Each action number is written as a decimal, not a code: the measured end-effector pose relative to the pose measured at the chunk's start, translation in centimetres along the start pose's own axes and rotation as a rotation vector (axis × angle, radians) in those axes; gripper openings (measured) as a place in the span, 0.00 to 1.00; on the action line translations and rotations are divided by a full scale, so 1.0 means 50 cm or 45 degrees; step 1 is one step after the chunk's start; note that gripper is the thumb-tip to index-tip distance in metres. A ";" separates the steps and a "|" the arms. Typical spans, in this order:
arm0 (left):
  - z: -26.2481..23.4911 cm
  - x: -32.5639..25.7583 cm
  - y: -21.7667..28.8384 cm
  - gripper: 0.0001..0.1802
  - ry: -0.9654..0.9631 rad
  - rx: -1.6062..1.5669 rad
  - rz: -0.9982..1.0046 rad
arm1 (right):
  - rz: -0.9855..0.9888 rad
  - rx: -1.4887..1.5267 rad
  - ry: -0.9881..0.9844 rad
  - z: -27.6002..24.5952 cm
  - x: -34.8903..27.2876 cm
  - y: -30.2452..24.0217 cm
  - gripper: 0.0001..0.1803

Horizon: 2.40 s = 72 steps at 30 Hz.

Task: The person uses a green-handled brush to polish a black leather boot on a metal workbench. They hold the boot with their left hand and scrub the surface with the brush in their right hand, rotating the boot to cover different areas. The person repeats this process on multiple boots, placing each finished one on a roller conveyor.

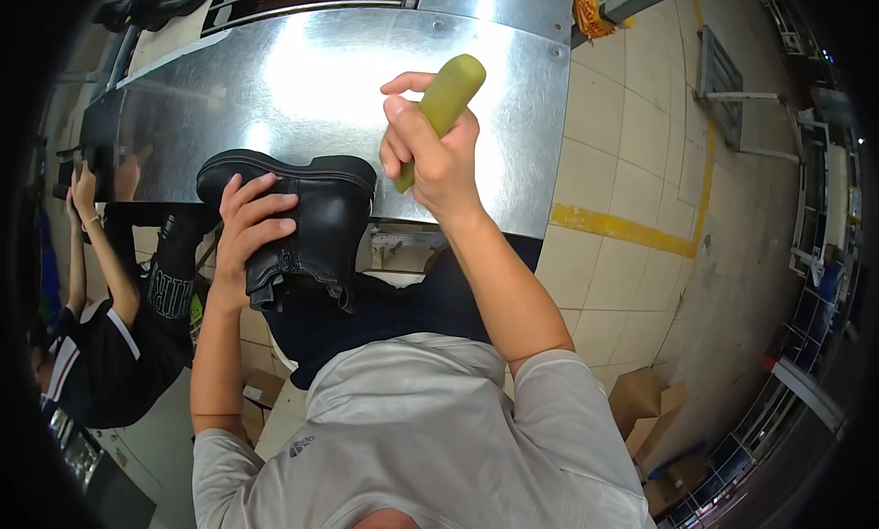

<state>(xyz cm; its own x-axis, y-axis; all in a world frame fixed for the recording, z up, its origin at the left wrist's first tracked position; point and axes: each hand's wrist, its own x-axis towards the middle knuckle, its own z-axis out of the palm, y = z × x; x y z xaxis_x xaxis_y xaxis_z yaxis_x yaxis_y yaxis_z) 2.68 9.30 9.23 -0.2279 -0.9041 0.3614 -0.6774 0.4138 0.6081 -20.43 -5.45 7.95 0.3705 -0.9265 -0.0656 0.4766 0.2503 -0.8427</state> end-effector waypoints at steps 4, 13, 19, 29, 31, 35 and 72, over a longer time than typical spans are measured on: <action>0.012 0.007 -0.016 0.19 0.058 -0.032 -0.008 | -0.002 0.281 -0.038 0.022 0.007 0.025 0.10; 0.028 -0.023 -0.021 0.15 0.167 -0.008 0.058 | 0.117 -0.183 -0.127 0.083 0.010 0.024 0.10; 0.033 -0.025 -0.026 0.11 0.187 -0.072 0.088 | 0.052 -0.299 -0.233 0.109 0.024 0.026 0.12; 0.038 -0.015 -0.046 0.12 0.245 -0.175 0.113 | -0.001 -0.439 -0.417 0.131 0.051 0.032 0.11; 0.039 -0.013 -0.046 0.12 0.260 -0.188 0.138 | -0.002 -0.426 -0.439 0.131 0.049 0.032 0.11; 0.040 -0.017 -0.047 0.14 0.278 -0.212 0.157 | -0.043 -0.380 -0.470 0.138 0.052 0.037 0.11; 0.046 -0.039 -0.031 0.18 0.256 -0.159 0.149 | -0.042 -0.166 -0.214 0.110 0.012 0.022 0.07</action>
<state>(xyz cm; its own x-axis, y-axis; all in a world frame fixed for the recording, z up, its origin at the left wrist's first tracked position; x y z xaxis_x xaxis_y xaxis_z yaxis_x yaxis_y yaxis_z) 2.57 10.16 5.95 -0.1474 -0.8154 0.5598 -0.5605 0.5352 0.6320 -15.30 -4.17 9.92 0.4894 -0.8709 0.0444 0.3876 0.1717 -0.9057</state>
